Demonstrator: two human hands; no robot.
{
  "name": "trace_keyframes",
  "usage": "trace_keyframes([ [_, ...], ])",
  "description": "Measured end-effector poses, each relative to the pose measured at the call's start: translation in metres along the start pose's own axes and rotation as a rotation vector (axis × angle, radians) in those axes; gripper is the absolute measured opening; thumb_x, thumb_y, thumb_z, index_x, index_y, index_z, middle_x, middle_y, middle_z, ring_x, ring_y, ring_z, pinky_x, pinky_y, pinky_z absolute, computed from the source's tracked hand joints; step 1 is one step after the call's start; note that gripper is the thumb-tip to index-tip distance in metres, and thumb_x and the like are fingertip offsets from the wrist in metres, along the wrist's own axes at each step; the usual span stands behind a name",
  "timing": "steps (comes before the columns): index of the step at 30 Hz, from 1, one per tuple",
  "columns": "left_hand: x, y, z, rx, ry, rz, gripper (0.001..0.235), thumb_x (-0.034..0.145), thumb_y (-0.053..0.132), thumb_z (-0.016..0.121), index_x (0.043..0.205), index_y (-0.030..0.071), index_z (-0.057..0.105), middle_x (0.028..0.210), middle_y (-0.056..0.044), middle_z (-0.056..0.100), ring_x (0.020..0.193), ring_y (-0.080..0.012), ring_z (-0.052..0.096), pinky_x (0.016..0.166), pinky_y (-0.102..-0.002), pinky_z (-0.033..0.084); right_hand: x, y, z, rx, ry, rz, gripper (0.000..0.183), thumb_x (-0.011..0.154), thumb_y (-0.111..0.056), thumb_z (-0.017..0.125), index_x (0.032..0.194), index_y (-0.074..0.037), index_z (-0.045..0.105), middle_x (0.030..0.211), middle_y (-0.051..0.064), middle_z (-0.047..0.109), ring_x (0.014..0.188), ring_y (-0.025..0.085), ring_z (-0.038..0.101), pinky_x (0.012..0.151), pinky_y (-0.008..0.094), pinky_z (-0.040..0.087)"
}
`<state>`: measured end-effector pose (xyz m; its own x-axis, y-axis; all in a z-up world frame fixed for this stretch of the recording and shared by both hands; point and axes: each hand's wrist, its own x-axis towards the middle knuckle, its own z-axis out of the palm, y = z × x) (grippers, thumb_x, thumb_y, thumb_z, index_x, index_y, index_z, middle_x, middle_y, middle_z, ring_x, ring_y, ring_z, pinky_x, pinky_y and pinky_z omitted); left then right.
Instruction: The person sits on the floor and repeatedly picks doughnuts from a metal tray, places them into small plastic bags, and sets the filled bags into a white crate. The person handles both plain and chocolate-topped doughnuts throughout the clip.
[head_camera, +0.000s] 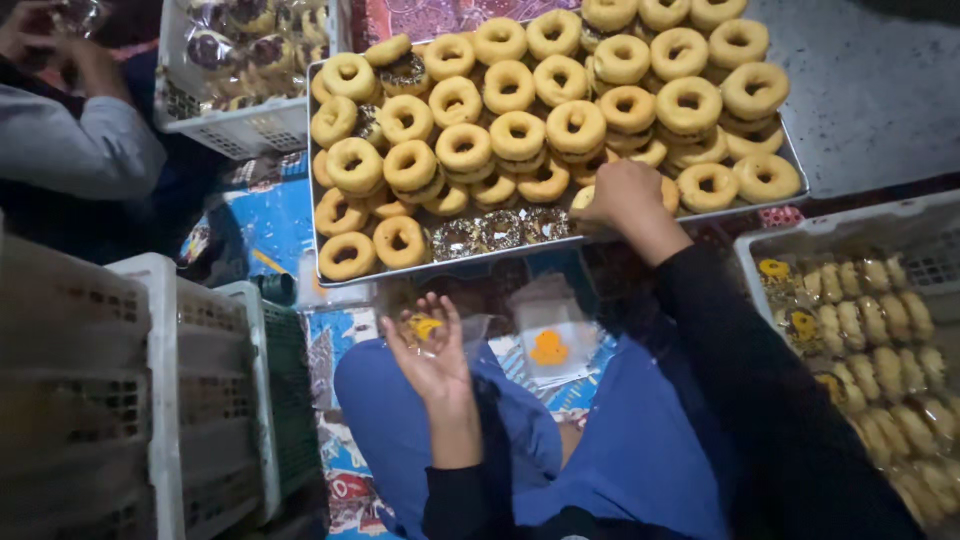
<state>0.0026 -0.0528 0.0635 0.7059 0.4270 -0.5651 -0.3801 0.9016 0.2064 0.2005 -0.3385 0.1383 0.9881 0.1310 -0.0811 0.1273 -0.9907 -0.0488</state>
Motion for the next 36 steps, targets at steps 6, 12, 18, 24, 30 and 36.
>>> trace_keyframes([
  [6, 0.000, -0.007, 0.004, -0.302, 0.078, -0.246, 0.040, 0.086, 0.033, 0.077, 0.103, 0.002, 0.059, 0.109, -0.023, 0.062, 0.114, -0.0404, 0.063, 0.103, -0.061, 0.051, -0.055, -0.012, -0.039, 0.510, 0.253, -0.216, 0.067, 0.073, -0.044, 0.086, 0.121, 0.001, 0.069, 0.091, 0.020, 0.074, 0.082, 0.036, 0.072, 0.071, 0.044, 0.057],
  [12, 0.010, -0.030, -0.011, -0.496, 0.030, -0.354, 0.036, 0.087, 0.027, 0.069, 0.101, -0.002, 0.054, 0.111, -0.029, 0.060, 0.115, -0.0450, 0.061, 0.106, -0.061, 0.048, -0.222, -0.064, -0.001, 1.224, 0.317, -0.266, 0.067, 0.065, -0.015, 0.092, 0.123, 0.001, 0.063, 0.118, 0.009, 0.068, 0.106, 0.014, 0.065, 0.091, 0.031, 0.054],
  [18, -0.048, -0.060, -0.001, -0.410, -0.156, -0.292, 0.038, 0.082, 0.021, 0.061, 0.113, -0.002, 0.054, 0.127, -0.027, 0.061, 0.127, -0.0437, 0.058, 0.114, -0.061, 0.043, -0.261, -0.107, 0.025, 1.016, 0.432, -0.104, 0.048, 0.069, -0.012, 0.090, 0.112, 0.001, 0.073, 0.098, 0.017, 0.072, 0.088, 0.032, 0.067, 0.082, 0.042, 0.054],
  [24, -0.077, -0.049, 0.016, -0.163, -0.495, -0.210, 0.059, 0.098, 0.021, 0.060, 0.154, 0.019, 0.044, 0.145, -0.021, 0.054, 0.136, -0.0369, 0.051, 0.118, -0.053, 0.038, -0.226, -0.112, -0.005, 0.757, 0.267, -0.292, 0.029, 0.082, -0.023, 0.085, 0.104, -0.006, 0.076, 0.095, 0.014, 0.075, 0.084, 0.033, 0.072, 0.071, 0.041, 0.057],
  [30, -0.057, -0.046, -0.008, -0.181, -0.502, -0.385, 0.052, 0.102, 0.017, 0.057, 0.153, 0.020, 0.046, 0.145, -0.019, 0.055, 0.137, -0.0367, 0.053, 0.118, -0.053, 0.039, -0.240, -0.101, 0.002, 0.555, 0.784, -0.687, 0.024, 0.082, -0.018, 0.077, 0.106, -0.017, 0.074, 0.112, 0.006, 0.071, 0.098, 0.026, 0.071, 0.081, 0.044, 0.056],
  [36, -0.078, -0.040, -0.032, 0.902, -0.539, 0.379, 0.033, 0.115, 0.022, 0.054, 0.132, -0.005, 0.062, 0.132, -0.024, 0.066, 0.126, -0.0315, 0.062, 0.112, -0.041, 0.047, -0.227, -0.094, -0.025, 0.794, 0.324, -0.731, 0.035, 0.077, -0.008, 0.078, 0.111, -0.012, 0.074, 0.105, 0.008, 0.072, 0.097, 0.026, 0.072, 0.081, 0.038, 0.057],
])
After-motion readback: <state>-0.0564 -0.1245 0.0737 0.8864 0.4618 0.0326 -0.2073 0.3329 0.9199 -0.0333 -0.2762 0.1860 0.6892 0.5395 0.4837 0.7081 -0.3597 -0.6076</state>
